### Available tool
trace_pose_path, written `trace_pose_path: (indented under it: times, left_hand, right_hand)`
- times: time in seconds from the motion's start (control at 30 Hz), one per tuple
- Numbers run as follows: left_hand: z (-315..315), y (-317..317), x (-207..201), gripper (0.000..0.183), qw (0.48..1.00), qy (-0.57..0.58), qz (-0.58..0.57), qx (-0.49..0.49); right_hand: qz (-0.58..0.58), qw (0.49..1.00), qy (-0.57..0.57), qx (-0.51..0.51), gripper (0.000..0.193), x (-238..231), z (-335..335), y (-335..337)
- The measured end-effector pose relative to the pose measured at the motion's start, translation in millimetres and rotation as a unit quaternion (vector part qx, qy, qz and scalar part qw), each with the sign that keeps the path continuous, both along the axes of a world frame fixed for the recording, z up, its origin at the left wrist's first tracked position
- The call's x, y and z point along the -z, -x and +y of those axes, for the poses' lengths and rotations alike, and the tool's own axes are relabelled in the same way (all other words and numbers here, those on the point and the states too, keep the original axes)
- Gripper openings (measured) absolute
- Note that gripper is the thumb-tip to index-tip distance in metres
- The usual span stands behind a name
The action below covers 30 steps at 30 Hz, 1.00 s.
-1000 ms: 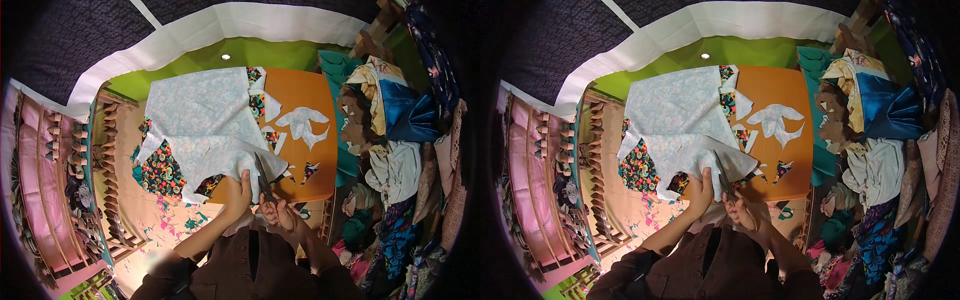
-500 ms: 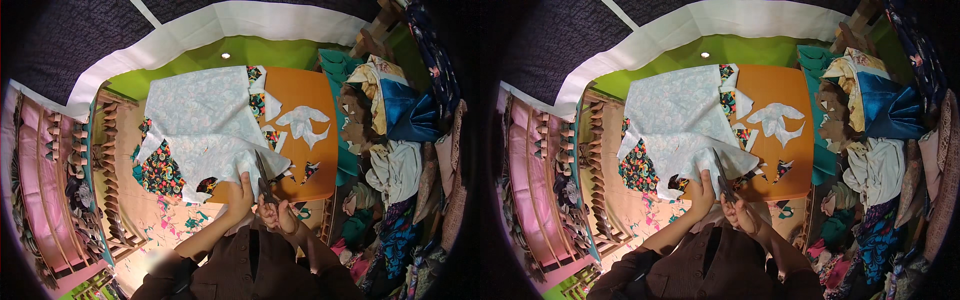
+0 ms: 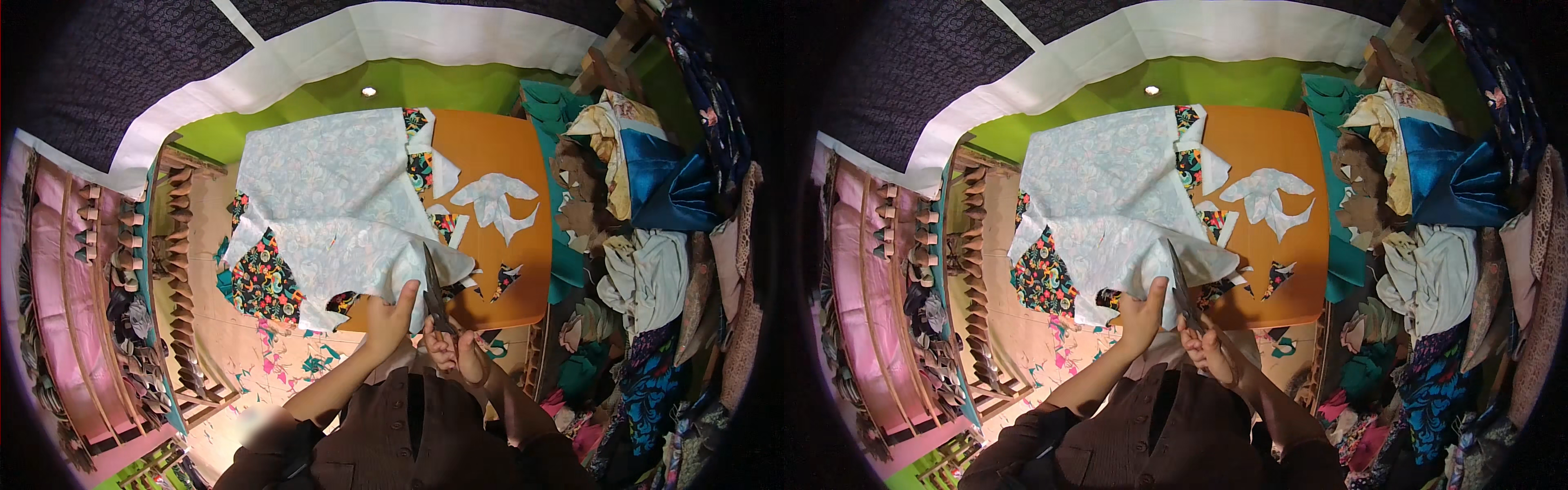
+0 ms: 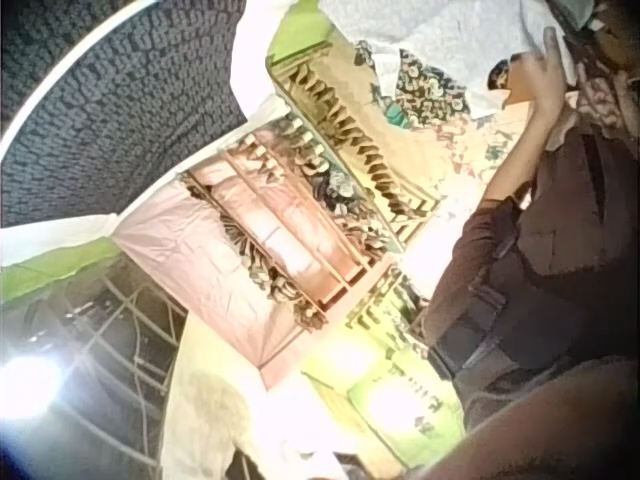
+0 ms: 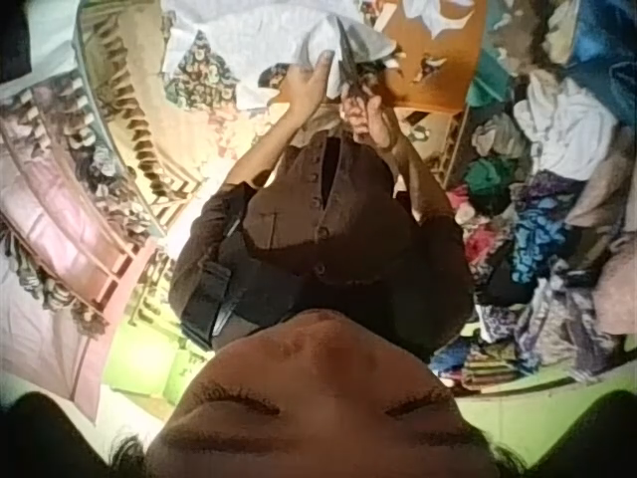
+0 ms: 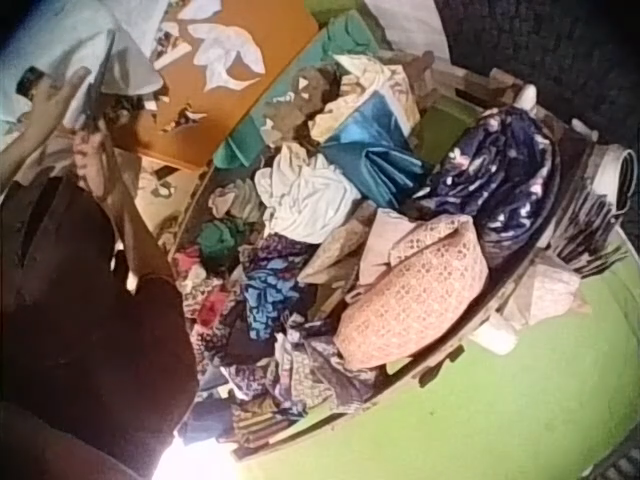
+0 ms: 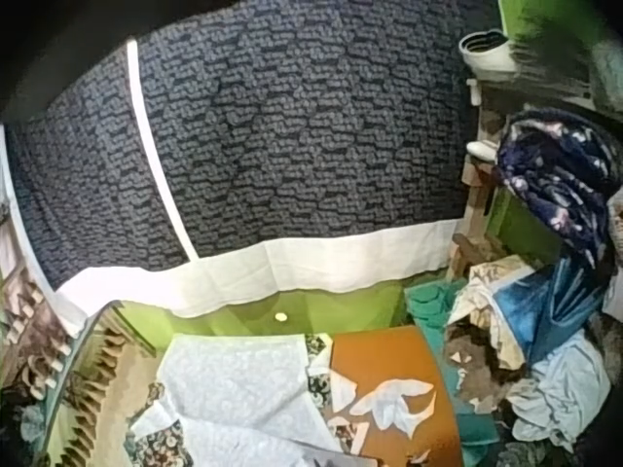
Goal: Cutting fabric with scissors on a table.
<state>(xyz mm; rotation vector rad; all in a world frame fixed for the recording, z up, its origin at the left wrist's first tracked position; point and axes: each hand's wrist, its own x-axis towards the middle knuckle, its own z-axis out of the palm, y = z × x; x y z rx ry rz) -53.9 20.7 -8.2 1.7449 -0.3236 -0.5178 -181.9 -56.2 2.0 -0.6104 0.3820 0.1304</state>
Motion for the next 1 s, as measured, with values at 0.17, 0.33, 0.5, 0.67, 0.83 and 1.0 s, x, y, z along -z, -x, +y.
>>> trace_pose_path:
  times: [0.17,0.33,0.5,0.67,0.83,1.0]
  left_hand:
    - [0.3,-2.9,-12.0,0.026,0.997,0.026,0.068,0.024]
    - [-5.6,-5.6,-22.2,0.021,1.000,0.022,0.022,-0.004]
    - [-2.2,-6.9,-16.1,0.020,0.999,0.009,0.028,0.015]
    - [-2.8,-3.7,-18.1,0.021,0.998,0.029,0.063,0.010]
    - [0.0,-5.5,-15.5,0.022,0.995,0.018,0.085,0.050]
    - [-3.9,-3.9,-17.2,0.021,0.995,0.050,0.072,0.043]
  right_hand:
    - [-0.004,0.999,-0.032,-0.009,0.075,9.9,3.5,3.9]
    - [0.025,0.994,-0.096,-0.044,0.070,12.4,0.7,7.5]
    - [0.006,0.996,-0.084,-0.020,0.068,4.0,-2.5,2.8]
    - [0.019,0.998,-0.047,-0.046,0.068,-1.6,-5.1,2.4]
    - [0.016,0.999,-0.001,-0.043,0.070,-0.9,-6.9,0.9]
    - [-0.014,1.000,-0.018,-0.008,0.067,2.7,-0.4,1.0]
